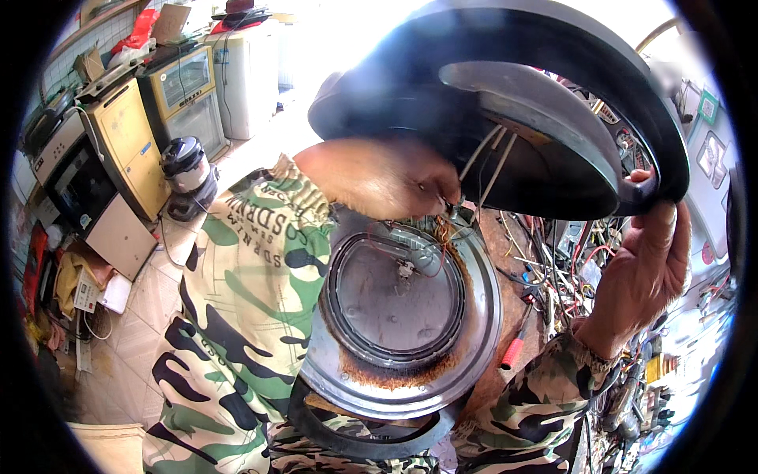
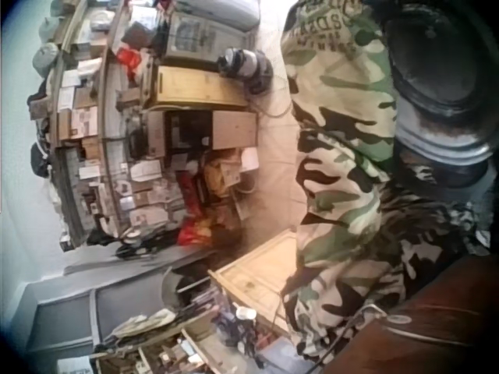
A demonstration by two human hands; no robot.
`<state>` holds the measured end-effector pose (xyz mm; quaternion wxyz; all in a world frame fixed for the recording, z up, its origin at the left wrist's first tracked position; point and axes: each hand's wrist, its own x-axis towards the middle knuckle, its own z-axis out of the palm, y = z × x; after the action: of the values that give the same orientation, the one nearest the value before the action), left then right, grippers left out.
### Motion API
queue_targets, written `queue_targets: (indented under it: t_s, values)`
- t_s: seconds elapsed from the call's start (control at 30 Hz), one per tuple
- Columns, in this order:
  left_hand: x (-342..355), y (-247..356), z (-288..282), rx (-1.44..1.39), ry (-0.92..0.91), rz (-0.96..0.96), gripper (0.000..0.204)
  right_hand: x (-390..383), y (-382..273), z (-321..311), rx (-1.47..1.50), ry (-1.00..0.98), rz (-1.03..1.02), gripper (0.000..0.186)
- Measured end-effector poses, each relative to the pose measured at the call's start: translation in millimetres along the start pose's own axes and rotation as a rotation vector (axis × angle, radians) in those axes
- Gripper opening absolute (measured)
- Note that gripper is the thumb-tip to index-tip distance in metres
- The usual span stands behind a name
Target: The person disassembles a black electric grill by removing screws from the top lid. They then inspect the internal wiring and heating element, manipulating the wires and components. Finally, they reassemble the grill by placing the lid back on and securing it with screws.
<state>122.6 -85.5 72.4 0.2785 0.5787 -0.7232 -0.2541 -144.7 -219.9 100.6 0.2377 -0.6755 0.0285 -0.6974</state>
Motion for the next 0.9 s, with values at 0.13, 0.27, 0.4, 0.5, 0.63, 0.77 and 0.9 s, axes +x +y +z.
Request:
queue_targets:
  t_s: [0.13,0.27,0.4,0.5,0.63,0.77,0.9]
  values:
    - [-0.1,-0.8,10.7,-0.149,-0.022,0.139,0.031,-0.6,-6.3,0.0,-0.097,-0.002,0.033,0.034]
    - [-0.3,-1.4,7.8,-0.127,-0.006,0.301,0.032,2.2,-12.2,3.7,-0.123,-0.008,0.005,0.036]
    - [1.1,2.8,8.7,-0.007,0.049,0.379,0.034,7.0,-11.1,3.6,-0.016,-0.031,-0.008,0.038]
    - [1.3,2.0,5.2,-0.012,0.026,0.379,0.034,9.0,-12.3,0.8,-0.001,-0.054,-0.004,0.038]
    - [7.0,4.8,3.9,-0.160,-0.026,0.268,0.032,7.5,-17.0,3.2,-0.075,-0.038,-0.016,0.037]
    - [13.7,-4.2,17.4,-0.069,0.124,0.198,0.025,5.7,-11.8,2.1,-0.038,-0.018,-0.008,0.035]
    - [25.4,-12.9,24.4,0.210,0.151,0.025,0.017,0.8,-9.4,1.7,0.006,0.005,0.020,0.034]
